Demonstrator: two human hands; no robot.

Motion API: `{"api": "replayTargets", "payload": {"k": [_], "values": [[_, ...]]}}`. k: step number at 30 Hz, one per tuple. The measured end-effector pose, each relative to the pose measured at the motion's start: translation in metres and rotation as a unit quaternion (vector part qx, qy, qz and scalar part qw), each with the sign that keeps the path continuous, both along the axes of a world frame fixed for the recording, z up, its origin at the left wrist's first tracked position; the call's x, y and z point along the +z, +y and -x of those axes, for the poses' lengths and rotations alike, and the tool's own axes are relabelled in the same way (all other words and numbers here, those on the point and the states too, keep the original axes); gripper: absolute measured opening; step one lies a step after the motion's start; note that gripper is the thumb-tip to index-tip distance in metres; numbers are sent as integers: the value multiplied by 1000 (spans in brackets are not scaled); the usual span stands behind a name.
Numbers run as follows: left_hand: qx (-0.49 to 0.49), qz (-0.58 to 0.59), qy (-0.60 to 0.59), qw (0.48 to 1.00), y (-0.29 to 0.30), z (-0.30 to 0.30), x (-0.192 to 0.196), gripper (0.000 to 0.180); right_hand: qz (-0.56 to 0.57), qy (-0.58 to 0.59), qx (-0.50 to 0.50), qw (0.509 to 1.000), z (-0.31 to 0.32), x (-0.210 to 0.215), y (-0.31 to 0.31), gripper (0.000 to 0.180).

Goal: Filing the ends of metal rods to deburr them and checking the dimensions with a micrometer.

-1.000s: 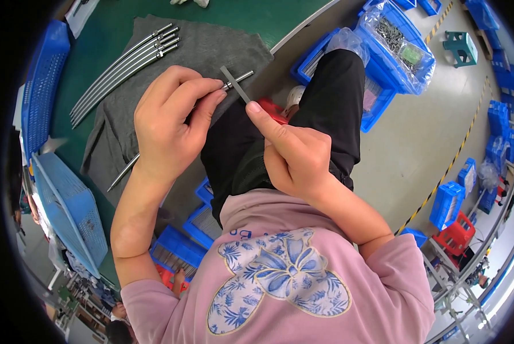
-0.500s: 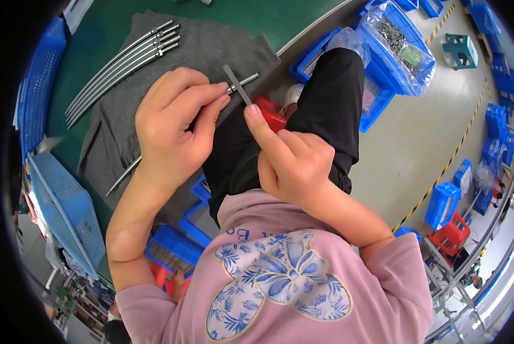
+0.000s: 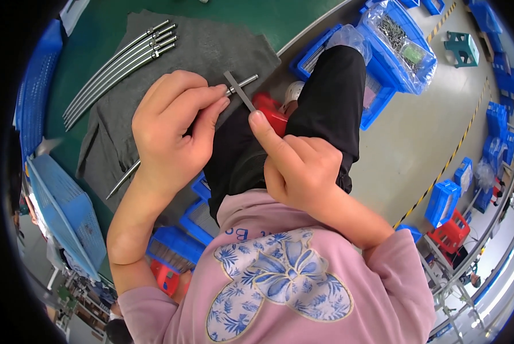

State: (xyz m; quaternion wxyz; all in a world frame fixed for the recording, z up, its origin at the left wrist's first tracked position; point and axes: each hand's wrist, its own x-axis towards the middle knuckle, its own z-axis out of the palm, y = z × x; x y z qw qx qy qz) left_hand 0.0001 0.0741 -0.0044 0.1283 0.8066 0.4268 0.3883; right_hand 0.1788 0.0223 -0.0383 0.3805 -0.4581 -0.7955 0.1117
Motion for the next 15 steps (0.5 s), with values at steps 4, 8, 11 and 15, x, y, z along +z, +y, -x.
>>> {"api": "replayTargets", "payload": {"k": [4, 8, 11, 15], "values": [[2, -8, 5, 1000, 2, 1, 0, 16, -48, 36, -2, 998, 16, -3, 24, 59], [9, -14, -15, 1000, 3, -2, -6, 18, 0, 30, -7, 1000, 1, -8, -2, 55], [-3, -25, 3, 1000, -1, -2, -5, 18, -58, 30, -4, 998, 14, -4, 21, 56], [7, -2, 1, 1000, 0, -1, -1, 16, -24, 21, -5, 999, 3, -7, 0, 53]]}}
